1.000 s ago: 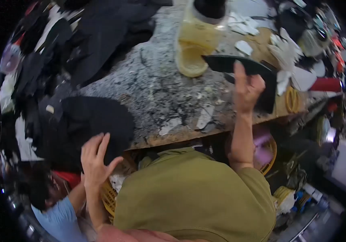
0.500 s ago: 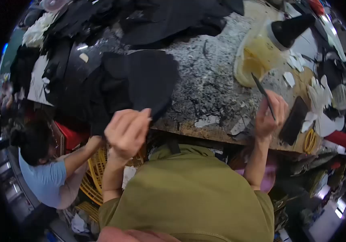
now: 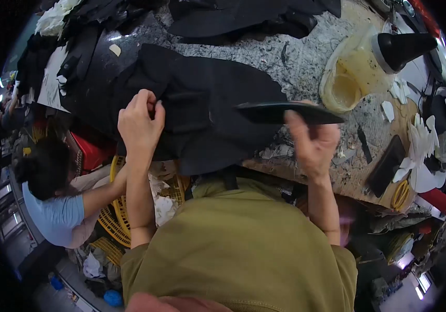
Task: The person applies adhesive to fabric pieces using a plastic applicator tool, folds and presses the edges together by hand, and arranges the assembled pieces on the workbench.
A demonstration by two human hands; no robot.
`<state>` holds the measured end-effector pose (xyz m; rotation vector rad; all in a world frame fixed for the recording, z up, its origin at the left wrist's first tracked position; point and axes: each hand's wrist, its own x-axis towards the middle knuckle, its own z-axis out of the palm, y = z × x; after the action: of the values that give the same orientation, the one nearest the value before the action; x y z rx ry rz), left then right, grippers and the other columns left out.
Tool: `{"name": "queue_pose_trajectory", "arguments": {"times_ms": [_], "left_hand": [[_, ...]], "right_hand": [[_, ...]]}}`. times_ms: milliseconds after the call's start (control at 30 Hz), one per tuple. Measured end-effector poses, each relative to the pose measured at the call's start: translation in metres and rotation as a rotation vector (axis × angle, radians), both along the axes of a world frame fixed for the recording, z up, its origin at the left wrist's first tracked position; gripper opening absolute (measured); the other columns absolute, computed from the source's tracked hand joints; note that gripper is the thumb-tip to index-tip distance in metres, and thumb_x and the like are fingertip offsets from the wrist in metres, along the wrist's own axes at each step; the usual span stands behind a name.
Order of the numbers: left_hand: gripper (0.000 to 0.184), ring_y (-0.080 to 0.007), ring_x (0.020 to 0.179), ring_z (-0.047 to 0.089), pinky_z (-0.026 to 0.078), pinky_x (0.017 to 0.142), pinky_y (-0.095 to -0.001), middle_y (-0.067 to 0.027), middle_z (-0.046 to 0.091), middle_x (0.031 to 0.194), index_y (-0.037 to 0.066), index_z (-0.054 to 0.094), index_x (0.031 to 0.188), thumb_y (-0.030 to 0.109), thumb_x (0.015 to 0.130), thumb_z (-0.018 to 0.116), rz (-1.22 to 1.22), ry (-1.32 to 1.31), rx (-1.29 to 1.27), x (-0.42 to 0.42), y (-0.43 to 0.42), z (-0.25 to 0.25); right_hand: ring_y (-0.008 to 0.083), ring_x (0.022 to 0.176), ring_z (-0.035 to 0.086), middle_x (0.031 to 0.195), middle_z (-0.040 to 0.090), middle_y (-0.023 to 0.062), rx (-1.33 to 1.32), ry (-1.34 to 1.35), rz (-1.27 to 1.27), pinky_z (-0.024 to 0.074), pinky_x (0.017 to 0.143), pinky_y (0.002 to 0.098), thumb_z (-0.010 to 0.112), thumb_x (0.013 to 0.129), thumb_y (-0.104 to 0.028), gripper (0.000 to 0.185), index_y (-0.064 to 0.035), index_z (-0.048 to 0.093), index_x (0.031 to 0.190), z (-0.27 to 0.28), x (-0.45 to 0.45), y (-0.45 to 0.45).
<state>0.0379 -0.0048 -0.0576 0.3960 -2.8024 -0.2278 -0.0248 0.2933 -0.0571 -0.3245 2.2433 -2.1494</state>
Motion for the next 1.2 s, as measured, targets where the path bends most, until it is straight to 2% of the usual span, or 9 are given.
{"name": "queue_pose_trajectory", "arguments": {"times_ms": [67, 133, 333, 600, 767, 867, 1000, 1133, 1200], "left_hand": [[0.008, -0.0225, 0.065, 0.062, 0.045, 0.06, -0.0354, -0.0059, 0.062, 0.071, 0.007, 0.058, 0.083, 0.01, 0.081, 0.066, 0.061, 0.038, 0.174, 0.001, -0.002, 0.005], [0.007, -0.022, 0.062, 0.062, 0.046, 0.058, -0.0341, -0.0064, 0.062, 0.07, 0.006, 0.06, 0.084, 0.01, 0.082, 0.066, 0.064, 0.056, 0.244, 0.004, -0.006, 0.005], [0.005, -0.0196, 0.056, 0.06, 0.046, 0.056, -0.0308, -0.0062, 0.063, 0.07, 0.005, 0.063, 0.084, 0.007, 0.083, 0.067, 0.058, 0.172, 0.405, 0.011, -0.004, -0.002], [0.005, -0.019, 0.057, 0.058, 0.044, 0.06, -0.0301, -0.0049, 0.062, 0.07, 0.005, 0.063, 0.085, 0.006, 0.082, 0.068, 0.086, 0.287, 0.5, 0.018, -0.005, -0.014], [0.005, -0.0196, 0.057, 0.059, 0.044, 0.061, -0.0308, -0.0048, 0.061, 0.069, 0.006, 0.064, 0.085, 0.006, 0.082, 0.067, 0.094, 0.315, 0.491, 0.019, -0.002, -0.017], [0.005, -0.0199, 0.059, 0.06, 0.044, 0.061, -0.0316, -0.0054, 0.063, 0.073, 0.005, 0.063, 0.085, 0.006, 0.083, 0.067, 0.096, 0.319, 0.484, 0.021, -0.002, -0.019], [0.006, -0.0206, 0.063, 0.06, 0.045, 0.06, -0.0281, -0.0077, 0.063, 0.079, 0.005, 0.064, 0.087, 0.004, 0.083, 0.067, 0.061, 0.385, 0.435, 0.019, 0.0, -0.018], [0.005, -0.0144, 0.066, 0.059, 0.045, 0.061, -0.0236, -0.005, 0.063, 0.08, 0.003, 0.063, 0.09, 0.002, 0.086, 0.066, 0.042, 0.434, 0.543, 0.021, 0.006, -0.005], [0.003, -0.0078, 0.073, 0.059, 0.046, 0.064, -0.0223, -0.0004, 0.063, 0.083, 0.002, 0.062, 0.092, 0.003, 0.089, 0.063, 0.1, 0.342, 1.045, 0.023, 0.007, 0.003]], "right_hand": [[0.017, 0.072, 0.062, 0.088, 0.068, 0.0066, 0.187, 0.404, 0.352, 0.0439, 0.064, 0.0256, 0.07, 0.079, 0.002, 0.024, -0.0051, 0.066, 0.102, 0.008, -0.012, -0.033], [0.024, 0.077, 0.064, 0.089, 0.066, 0.0085, 0.277, 0.602, 0.431, 0.0457, 0.067, 0.031, 0.069, 0.07, 0.005, 0.034, -0.0066, 0.066, 0.102, 0.016, -0.013, -0.06], [0.0255, 0.08, 0.062, 0.086, 0.065, 0.0059, 0.442, 0.781, 0.54, 0.0464, 0.078, 0.0348, 0.072, 0.066, 0.002, 0.035, -0.0067, 0.065, 0.099, -0.006, -0.023, -0.126], [0.0222, 0.087, 0.061, 0.093, 0.064, 0.005, 0.434, 0.641, 0.773, 0.0433, 0.083, 0.0344, 0.067, 0.061, 0.005, 0.043, -0.0096, 0.063, 0.101, -0.009, -0.043, -0.13], [0.022, 0.091, 0.059, 0.092, 0.062, 0.003, 0.401, 0.641, 1.092, 0.0408, 0.089, 0.0368, 0.066, 0.056, 0.005, 0.049, -0.0093, 0.062, 0.103, -0.002, -0.045, -0.129], [0.0236, 0.086, 0.059, 0.087, 0.059, 0.0036, 0.42, 0.626, 1.171, 0.0418, 0.086, 0.036, 0.067, 0.063, 0.005, 0.039, -0.0082, 0.06, 0.099, 0.01, -0.05, -0.126], [0.0268, 0.08, 0.057, 0.083, 0.057, 0.006, 0.467, 0.668, 0.998, 0.0429, 0.078, 0.0337, 0.069, 0.079, -0.003, 0.019, -0.006, 0.056, 0.092, 0.012, -0.05, -0.122], [0.0315, 0.081, 0.059, 0.087, 0.059, 0.0102, 0.49, 0.696, 0.631, 0.0465, 0.069, 0.0359, 0.069, 0.079, -0.002, 0.016, -0.0023, 0.059, 0.092, 0.014, -0.053, -0.093], [0.033, 0.076, 0.061, 0.081, 0.064, 0.0138, 0.436, 0.533, 0.409, 0.0475, 0.068, 0.0371, 0.067, 0.084, -0.008, 0.012, 0.0, 0.062, 0.092, 0.022, -0.052, -0.06]]}}
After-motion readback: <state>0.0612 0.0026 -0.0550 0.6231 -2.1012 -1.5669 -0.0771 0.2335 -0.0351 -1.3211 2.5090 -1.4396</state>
